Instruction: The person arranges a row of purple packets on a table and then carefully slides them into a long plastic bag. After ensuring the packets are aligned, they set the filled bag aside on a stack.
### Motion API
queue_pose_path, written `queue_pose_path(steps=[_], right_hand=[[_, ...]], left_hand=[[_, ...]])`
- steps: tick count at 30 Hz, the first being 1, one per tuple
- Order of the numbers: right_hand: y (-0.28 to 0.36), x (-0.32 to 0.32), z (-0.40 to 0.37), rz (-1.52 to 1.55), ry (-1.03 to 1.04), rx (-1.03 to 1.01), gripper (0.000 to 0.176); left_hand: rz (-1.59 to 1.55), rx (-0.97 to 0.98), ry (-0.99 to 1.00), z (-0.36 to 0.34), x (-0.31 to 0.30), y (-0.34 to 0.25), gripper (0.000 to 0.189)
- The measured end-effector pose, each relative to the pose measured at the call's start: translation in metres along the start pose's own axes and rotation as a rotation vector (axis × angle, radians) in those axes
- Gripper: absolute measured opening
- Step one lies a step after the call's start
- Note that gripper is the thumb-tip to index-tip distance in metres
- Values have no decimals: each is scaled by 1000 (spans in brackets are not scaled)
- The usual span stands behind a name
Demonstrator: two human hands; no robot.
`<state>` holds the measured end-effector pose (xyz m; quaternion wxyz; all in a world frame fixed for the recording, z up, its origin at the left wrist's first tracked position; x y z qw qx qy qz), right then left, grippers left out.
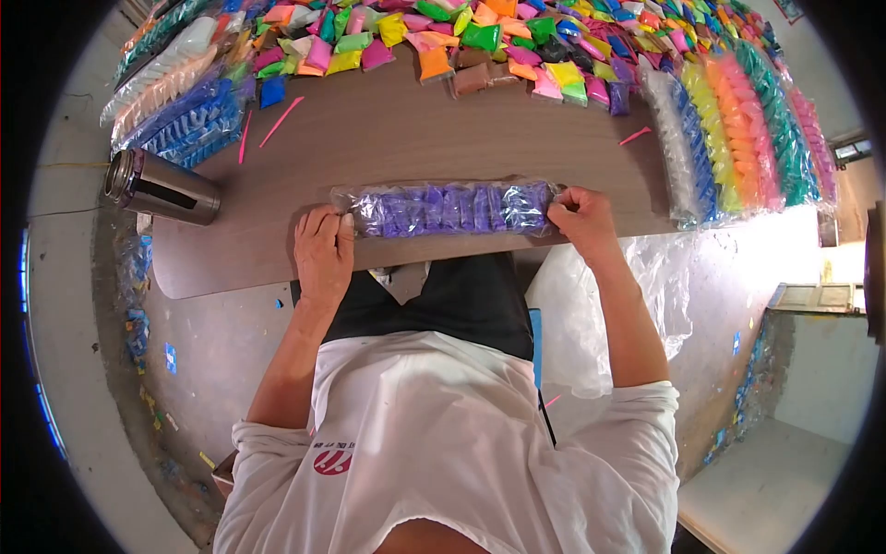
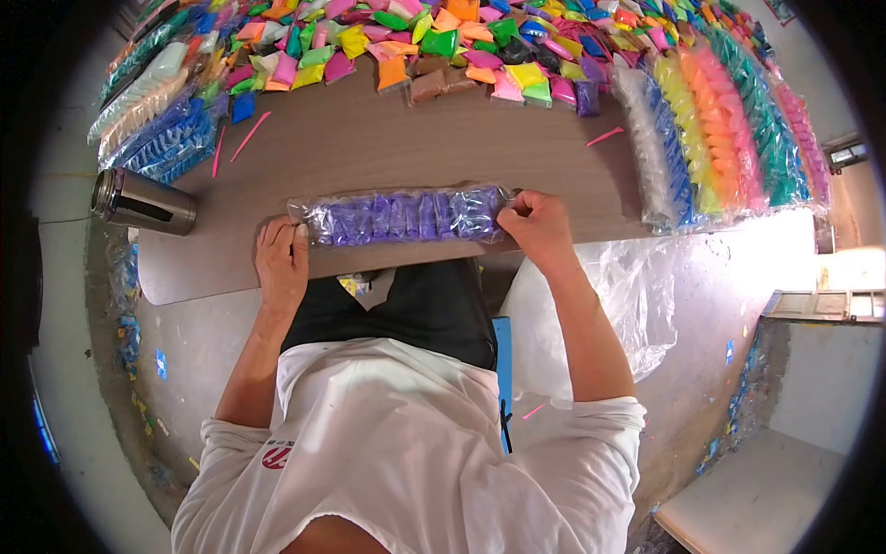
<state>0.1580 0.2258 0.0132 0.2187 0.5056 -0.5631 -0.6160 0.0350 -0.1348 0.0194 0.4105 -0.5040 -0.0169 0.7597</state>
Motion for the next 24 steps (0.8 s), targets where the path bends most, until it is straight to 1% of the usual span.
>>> queue_pose_path(steps=[1,4,7,10,13,16,19,22,24], right_hand=[[-1,1,0,-75,-26,-37,10],[1,-2,-1,-73,-27,-37,16],[0,-4,-2,71,-53,-61,29],[11,-9,-15,-52,-151,-157,39],[46,-8,-41,-467,-347,-537,40],[64,4,-60,-784,-340,-883,40],[50,13,-56,-695,-174,-895,35],[33,14,-54,-625,-163,-722,28],[28,16,-55,-595,-156,-740,26]], left_hand=[[0,8,5,0,0,-1,17],[10,19,19,1,1,-3,16],[14,17,24,1,1,-2,15],[-14,8,15,0,0,-1,14],[-28,-2,13,-1,-1,-3,13],[-17,4,4,0,-1,-3,14],[-28,15,-12,-1,-1,-3,14],[-36,16,-11,-1,-1,-4,14],[-26,7,-3,-1,-2,-4,13]])
Point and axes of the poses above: each hand's wrist, its own z-axis towards the middle knuckle, its own x-axis out of the palm, y = z × x, the point moved 5 cm from there along z, towards the middle knuckle, and after that the axes turned 2 degrees about -x, right-handed, at the moved point
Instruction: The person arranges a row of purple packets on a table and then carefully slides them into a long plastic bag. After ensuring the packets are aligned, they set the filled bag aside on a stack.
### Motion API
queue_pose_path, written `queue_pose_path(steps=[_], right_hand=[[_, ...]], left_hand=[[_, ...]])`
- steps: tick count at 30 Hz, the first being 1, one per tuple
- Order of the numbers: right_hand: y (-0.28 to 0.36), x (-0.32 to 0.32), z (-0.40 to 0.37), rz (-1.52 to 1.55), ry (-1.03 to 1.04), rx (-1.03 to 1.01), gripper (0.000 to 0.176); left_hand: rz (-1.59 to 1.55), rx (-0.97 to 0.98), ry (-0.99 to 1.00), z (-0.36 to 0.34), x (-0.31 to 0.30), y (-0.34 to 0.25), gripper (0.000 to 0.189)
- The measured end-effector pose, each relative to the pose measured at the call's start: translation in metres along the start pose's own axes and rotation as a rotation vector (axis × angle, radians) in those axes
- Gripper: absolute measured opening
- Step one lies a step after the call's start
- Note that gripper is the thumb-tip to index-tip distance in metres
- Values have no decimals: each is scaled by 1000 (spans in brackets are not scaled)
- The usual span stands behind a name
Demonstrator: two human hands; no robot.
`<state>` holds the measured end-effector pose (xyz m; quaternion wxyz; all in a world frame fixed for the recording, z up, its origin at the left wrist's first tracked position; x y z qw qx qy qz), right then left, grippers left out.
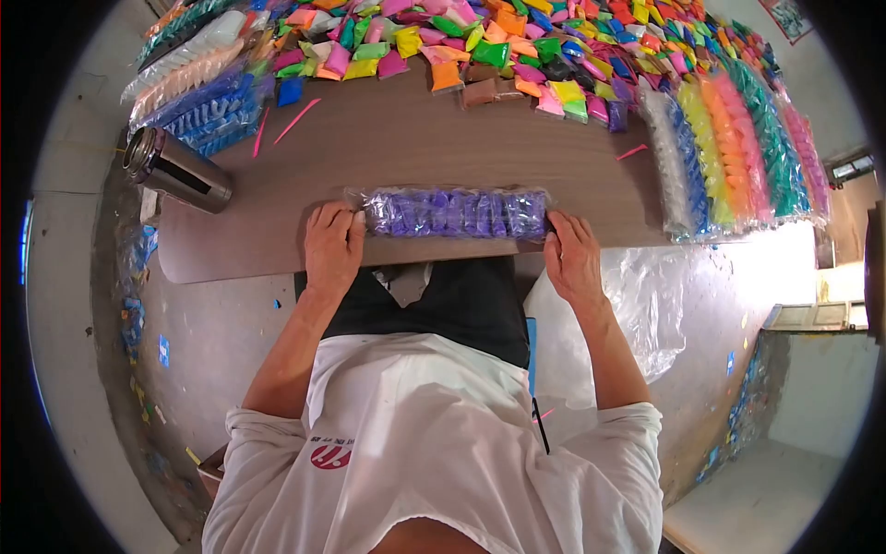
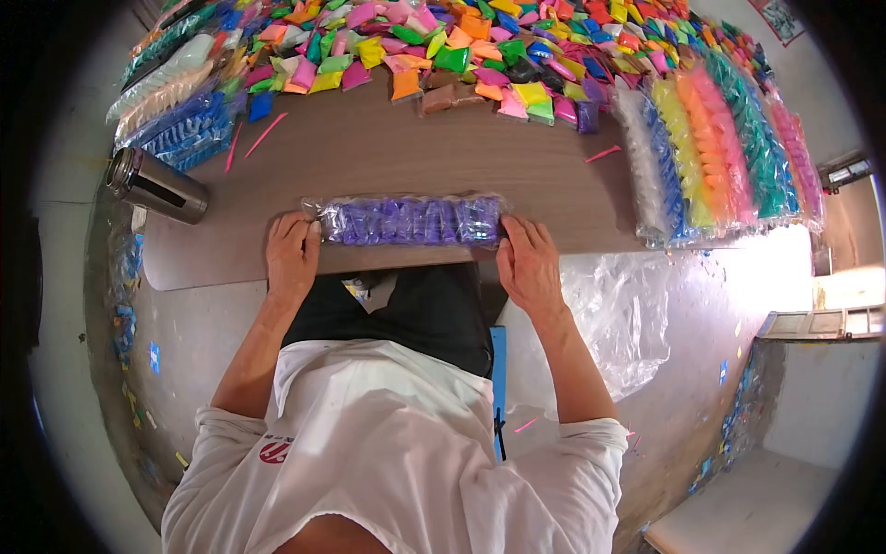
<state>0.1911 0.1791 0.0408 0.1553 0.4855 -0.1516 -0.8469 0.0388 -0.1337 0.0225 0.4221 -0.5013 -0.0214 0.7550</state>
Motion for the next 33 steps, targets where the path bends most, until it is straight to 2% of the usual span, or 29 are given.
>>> queue_pose_path(steps=[13,15,19,22,25,28,33], right_hand=[[-14,17,-17,-91,-76,-79,30],[-24,17,-22,-31,-90,25,33],[10,-31,-14,-158,-325,18,45],[36,-35,-8,-175,-325,-100,51],[56,-21,3,-126,-209,-165,55],[46,9,-1,-45,-106,-114,59],[27,22,-11,-94,-154,-129,59]], left_hand=[[36,58,-9,-1,6,4,7],[-17,97,-93,-5,13,12,4],[58,94,-17,-5,5,3,10],[67,97,12,-4,7,6,12],[65,103,12,-4,6,4,13],[76,111,-2,-6,6,3,14],[53,113,-3,-7,2,0,16]])
Point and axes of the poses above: each hand's wrist, its own z-axis towards the middle knuckle, its own x-axis out of the palm, y = z × x, the point moved 5 cm from there along z, towards the middle knuckle, and after that the axes turned 2 degrees about -x, right-handed, at the moved point
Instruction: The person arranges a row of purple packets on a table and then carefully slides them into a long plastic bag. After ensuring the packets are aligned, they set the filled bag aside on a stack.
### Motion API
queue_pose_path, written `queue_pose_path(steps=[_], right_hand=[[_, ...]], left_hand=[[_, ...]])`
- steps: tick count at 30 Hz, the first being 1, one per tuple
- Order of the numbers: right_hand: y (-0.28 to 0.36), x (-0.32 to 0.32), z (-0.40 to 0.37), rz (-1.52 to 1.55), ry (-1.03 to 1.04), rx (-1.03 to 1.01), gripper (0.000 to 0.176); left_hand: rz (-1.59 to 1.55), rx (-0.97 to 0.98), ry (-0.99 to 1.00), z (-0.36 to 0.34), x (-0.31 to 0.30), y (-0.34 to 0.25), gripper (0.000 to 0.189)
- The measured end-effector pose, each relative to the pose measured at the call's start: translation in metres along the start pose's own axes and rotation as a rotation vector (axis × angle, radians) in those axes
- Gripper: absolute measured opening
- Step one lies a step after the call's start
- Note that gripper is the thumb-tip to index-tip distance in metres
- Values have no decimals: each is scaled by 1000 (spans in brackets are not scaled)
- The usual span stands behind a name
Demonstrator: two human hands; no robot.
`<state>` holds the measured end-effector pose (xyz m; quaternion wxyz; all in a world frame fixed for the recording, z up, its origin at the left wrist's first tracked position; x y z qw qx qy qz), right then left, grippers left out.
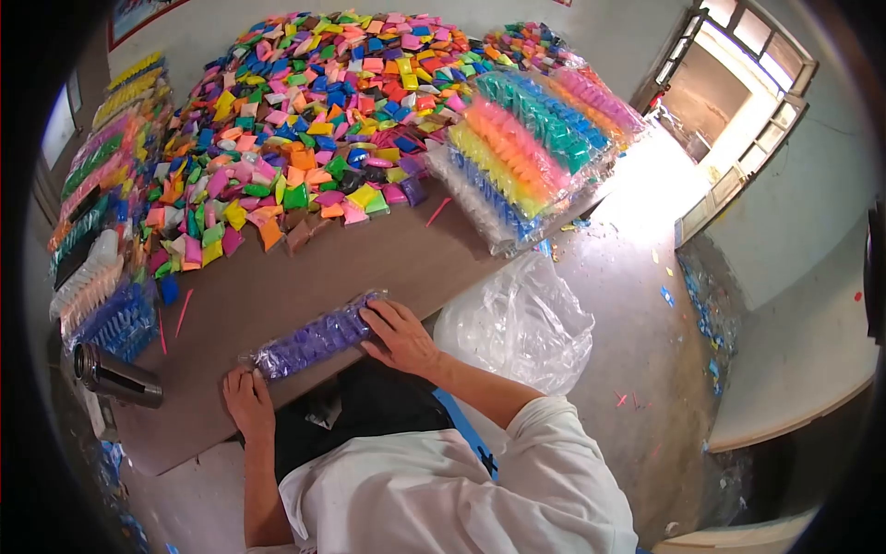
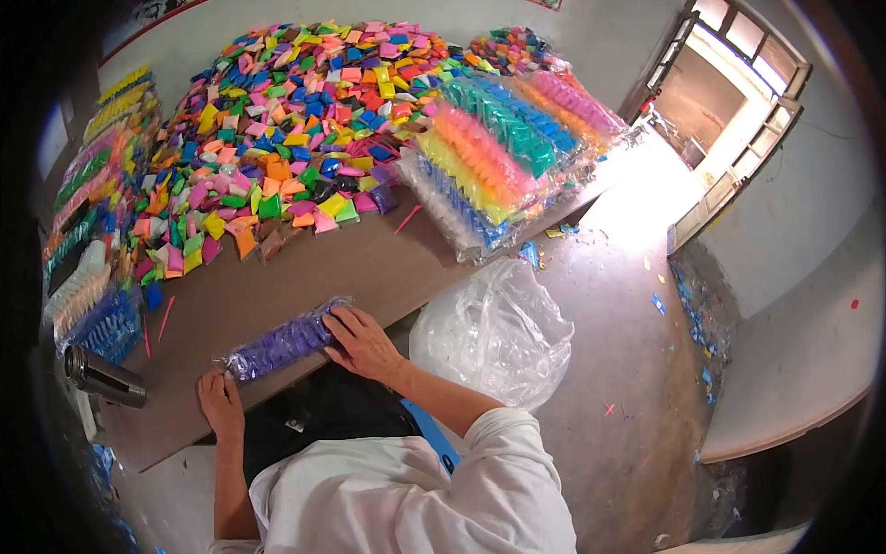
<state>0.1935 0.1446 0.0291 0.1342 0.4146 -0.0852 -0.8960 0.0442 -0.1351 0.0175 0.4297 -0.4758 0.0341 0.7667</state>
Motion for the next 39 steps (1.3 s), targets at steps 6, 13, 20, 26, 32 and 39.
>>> queue_pose_path(steps=[6,13,20,26,32,39], right_hand=[[-3,-1,0,-46,84,40,57],[26,-32,44,-77,16,-9,61],[60,13,61,48,127,-188,56],[49,41,52,-22,112,-268,46],[41,37,70,12,78,-227,32],[11,16,106,163,106,22,19]], left_hand=[[-19,-9,-42,-2,8,10,14],[-50,-61,-41,5,-5,-2,11],[-48,-100,12,7,-5,-2,15],[-37,-118,30,9,-4,-2,16],[-56,-141,13,8,-3,2,17],[-67,-142,16,9,-2,4,11]])
Point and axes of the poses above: each hand's wrist, its own z-axis towards the middle knuckle, its own x-axis out of the palm, y = z × x, the point moved 5 cm from there along z, towards the middle knuckle, and after that the axes turned 2 degrees about -x, right-handed, at the moved point
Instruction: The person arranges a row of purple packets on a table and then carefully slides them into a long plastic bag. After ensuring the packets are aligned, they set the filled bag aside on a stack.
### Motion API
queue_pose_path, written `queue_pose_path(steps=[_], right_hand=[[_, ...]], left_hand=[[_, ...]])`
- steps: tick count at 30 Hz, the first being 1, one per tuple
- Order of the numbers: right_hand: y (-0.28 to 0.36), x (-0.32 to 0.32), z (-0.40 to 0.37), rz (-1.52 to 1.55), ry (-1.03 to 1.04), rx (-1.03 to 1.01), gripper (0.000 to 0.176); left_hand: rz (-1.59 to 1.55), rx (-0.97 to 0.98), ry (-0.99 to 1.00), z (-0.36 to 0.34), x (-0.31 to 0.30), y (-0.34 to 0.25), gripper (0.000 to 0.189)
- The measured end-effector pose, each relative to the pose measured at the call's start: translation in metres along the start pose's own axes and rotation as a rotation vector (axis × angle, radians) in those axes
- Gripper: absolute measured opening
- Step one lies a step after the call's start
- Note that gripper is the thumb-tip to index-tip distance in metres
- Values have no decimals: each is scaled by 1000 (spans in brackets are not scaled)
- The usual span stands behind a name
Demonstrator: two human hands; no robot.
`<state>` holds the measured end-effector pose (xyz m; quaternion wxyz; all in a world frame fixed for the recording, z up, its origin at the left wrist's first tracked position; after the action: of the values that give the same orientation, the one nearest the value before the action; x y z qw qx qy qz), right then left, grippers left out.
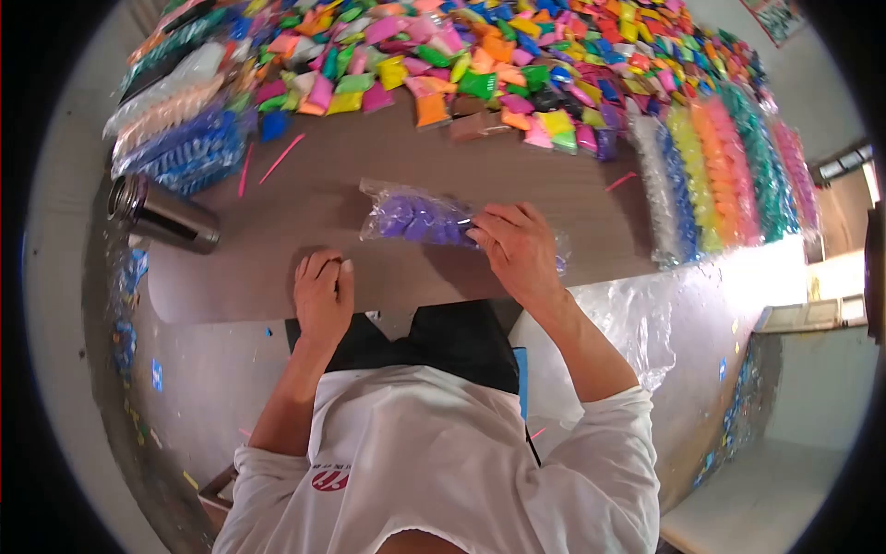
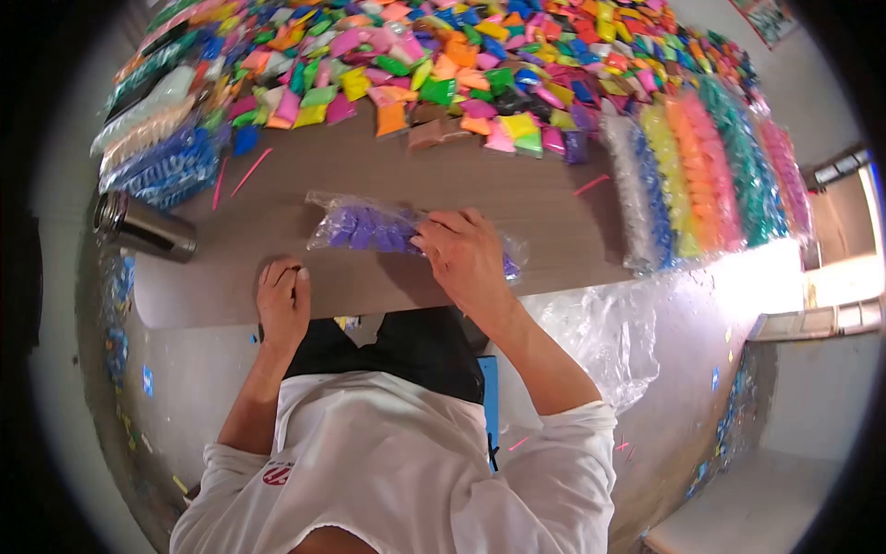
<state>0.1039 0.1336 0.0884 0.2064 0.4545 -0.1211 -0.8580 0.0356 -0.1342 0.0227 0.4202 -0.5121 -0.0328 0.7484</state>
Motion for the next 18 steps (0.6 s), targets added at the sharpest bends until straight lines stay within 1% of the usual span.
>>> queue_pose_path(steps=[4,6,9,10,13,15,17,18], right_hand=[[-19,-19,-1,111,-9,133,13],[-29,-30,-3,123,26,131,13],[-33,-72,3,185,0,187,14],[-38,-88,3,178,17,244,17],[-30,-164,16,233,-85,344,19],[-36,-219,25,127,-33,510,21],[-35,-280,34,14,-133,511,22],[-47,-306,36,-21,-169,528,24]], left_hand=[[27,71,-30,-1,0,-4,7],[13,102,-46,-3,3,-2,8],[-1,105,-49,0,2,-13,11],[3,112,-58,0,0,-14,12],[34,114,-59,-2,0,-7,14],[36,105,-46,-2,0,-7,15],[20,92,-37,-1,-1,-11,16],[25,89,-28,-1,-1,-11,15]])
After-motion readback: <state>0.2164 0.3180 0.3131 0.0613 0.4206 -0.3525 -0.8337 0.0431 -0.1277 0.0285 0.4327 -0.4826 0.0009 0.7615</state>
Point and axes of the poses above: each hand's wrist, its own z-axis towards the middle knuckle, its own x-axis out of the palm, y = z × x, the point moved 5 cm from there along z, towards the middle knuckle, and after that the axes turned 2 degrees about -x, right-handed, at the moved point
